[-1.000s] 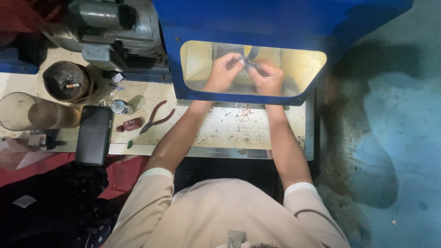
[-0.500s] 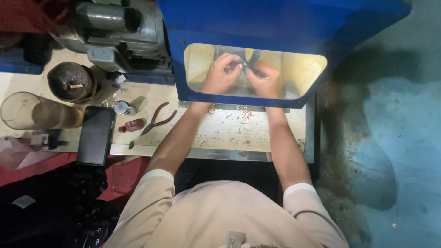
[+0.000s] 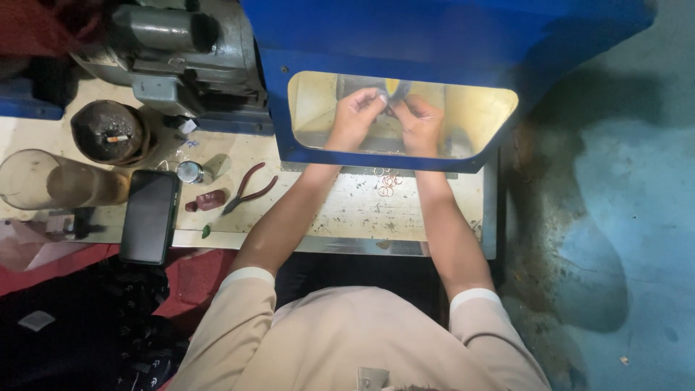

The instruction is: Polishing small jewelry components using a bench polisher inside a protective enclosure.

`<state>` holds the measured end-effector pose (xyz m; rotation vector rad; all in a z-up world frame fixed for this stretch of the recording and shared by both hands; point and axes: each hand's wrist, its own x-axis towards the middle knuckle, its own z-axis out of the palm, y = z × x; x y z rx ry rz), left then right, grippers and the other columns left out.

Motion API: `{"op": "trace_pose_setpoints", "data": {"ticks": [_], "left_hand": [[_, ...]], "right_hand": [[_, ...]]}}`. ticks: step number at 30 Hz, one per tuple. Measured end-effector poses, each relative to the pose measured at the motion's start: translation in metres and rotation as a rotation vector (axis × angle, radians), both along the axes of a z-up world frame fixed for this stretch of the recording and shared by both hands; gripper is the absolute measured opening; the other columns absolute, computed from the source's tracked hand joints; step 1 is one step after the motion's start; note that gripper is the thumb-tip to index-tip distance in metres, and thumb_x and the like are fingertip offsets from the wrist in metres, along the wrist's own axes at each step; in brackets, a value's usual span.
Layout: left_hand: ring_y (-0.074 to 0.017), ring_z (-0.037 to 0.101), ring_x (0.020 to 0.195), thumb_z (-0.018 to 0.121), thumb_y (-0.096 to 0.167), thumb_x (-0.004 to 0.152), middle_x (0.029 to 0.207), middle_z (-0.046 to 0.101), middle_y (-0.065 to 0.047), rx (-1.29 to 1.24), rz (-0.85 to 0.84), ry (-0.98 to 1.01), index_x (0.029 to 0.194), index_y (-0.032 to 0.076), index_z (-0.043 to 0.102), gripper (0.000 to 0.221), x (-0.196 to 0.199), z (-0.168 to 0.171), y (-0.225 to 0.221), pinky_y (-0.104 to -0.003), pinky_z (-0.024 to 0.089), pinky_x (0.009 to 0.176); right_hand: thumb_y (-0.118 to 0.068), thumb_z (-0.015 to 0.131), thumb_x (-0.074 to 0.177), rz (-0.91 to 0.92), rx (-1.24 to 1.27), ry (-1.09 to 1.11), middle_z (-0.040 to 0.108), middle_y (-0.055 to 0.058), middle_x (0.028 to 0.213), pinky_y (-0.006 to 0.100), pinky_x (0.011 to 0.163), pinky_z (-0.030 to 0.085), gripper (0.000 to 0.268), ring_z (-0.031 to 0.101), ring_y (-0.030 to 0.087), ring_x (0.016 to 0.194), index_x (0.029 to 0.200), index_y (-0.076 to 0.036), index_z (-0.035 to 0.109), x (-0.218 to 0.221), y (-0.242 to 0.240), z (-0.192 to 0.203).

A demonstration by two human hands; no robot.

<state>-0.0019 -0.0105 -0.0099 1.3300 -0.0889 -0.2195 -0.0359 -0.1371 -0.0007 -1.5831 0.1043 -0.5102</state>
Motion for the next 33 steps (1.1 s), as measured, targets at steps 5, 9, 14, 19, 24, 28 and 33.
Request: {"op": "trace_pose_setpoints", "data": {"ticks": [5,9,14,19,24,28,33], "left_hand": [[-0.0138,0.071,0.090,0.076,0.023,0.094,0.095,0.077,-0.006,0.026,0.014,0.006,0.112,0.008,0.076,0.023,0.010,-0.008,0.013,-0.027,0.057,0.079],[-0.0361,0.069,0.115,0.070,0.016,0.098,0.117,0.073,-0.022,0.421,-0.017,-0.242,0.129,0.003,0.066,0.034,0.013,-0.006,0.060,-0.042,0.057,0.098],[-0.0340,0.061,0.129,0.056,0.022,0.104,0.132,0.069,-0.016,0.608,-0.022,-0.130,0.136,0.012,0.064,0.035,-0.045,0.016,0.087,-0.044,0.050,0.110],[-0.0324,0.066,0.120,0.067,0.007,0.096,0.121,0.070,-0.019,0.771,0.133,-0.809,0.122,0.003,0.070,0.027,-0.096,0.012,0.091,-0.046,0.051,0.108],[-0.0319,0.060,0.130,0.060,0.019,0.102,0.132,0.066,-0.022,0.866,-0.132,-0.743,0.129,0.002,0.066,0.032,-0.100,-0.014,0.088,-0.047,0.045,0.114],[-0.0213,0.062,0.128,0.054,0.021,0.106,0.130,0.068,-0.009,1.131,-0.247,-0.773,0.131,0.013,0.064,0.028,-0.100,-0.062,0.094,-0.039,0.046,0.113],[-0.0198,0.063,0.124,0.057,0.013,0.105,0.124,0.068,-0.008,1.097,-0.231,-0.767,0.125,0.013,0.067,0.022,-0.105,-0.051,0.137,-0.036,0.047,0.111]], "right_hand": [[-0.015,0.085,0.090,0.012,0.086,0.083,0.073,0.010,0.072,0.035,0.070,0.062,0.014,0.071,0.014,0.071,0.081,-0.007,0.077,0.007,0.005,-0.009],[-0.014,0.081,0.088,0.176,-0.255,0.102,0.068,0.010,0.074,0.033,0.066,0.056,0.009,0.066,0.018,0.070,0.084,-0.009,0.076,-0.005,-0.004,-0.003],[-0.021,0.080,0.092,0.567,-0.662,-0.064,0.068,0.008,0.082,0.033,0.076,0.051,0.015,0.061,0.025,0.079,0.081,-0.011,0.078,-0.016,0.009,-0.036],[-0.046,0.069,0.099,0.785,-0.736,-0.228,0.064,0.017,0.084,0.043,0.076,0.050,0.051,0.059,0.035,0.081,0.075,-0.001,0.072,-0.010,0.000,-0.057],[-0.031,0.083,0.089,0.782,-0.524,0.152,0.071,0.007,0.099,0.038,0.088,0.052,0.020,0.065,0.027,0.094,0.081,-0.014,0.078,-0.022,-0.020,-0.020],[-0.027,0.082,0.089,0.668,-0.447,0.277,0.072,0.005,0.099,0.034,0.086,0.053,0.011,0.065,0.018,0.095,0.087,-0.016,0.080,-0.031,-0.021,0.015],[-0.026,0.079,0.090,0.647,-0.420,0.273,0.071,0.006,0.096,0.032,0.084,0.053,0.011,0.064,0.018,0.091,0.087,-0.015,0.080,-0.033,-0.013,0.021]]}}
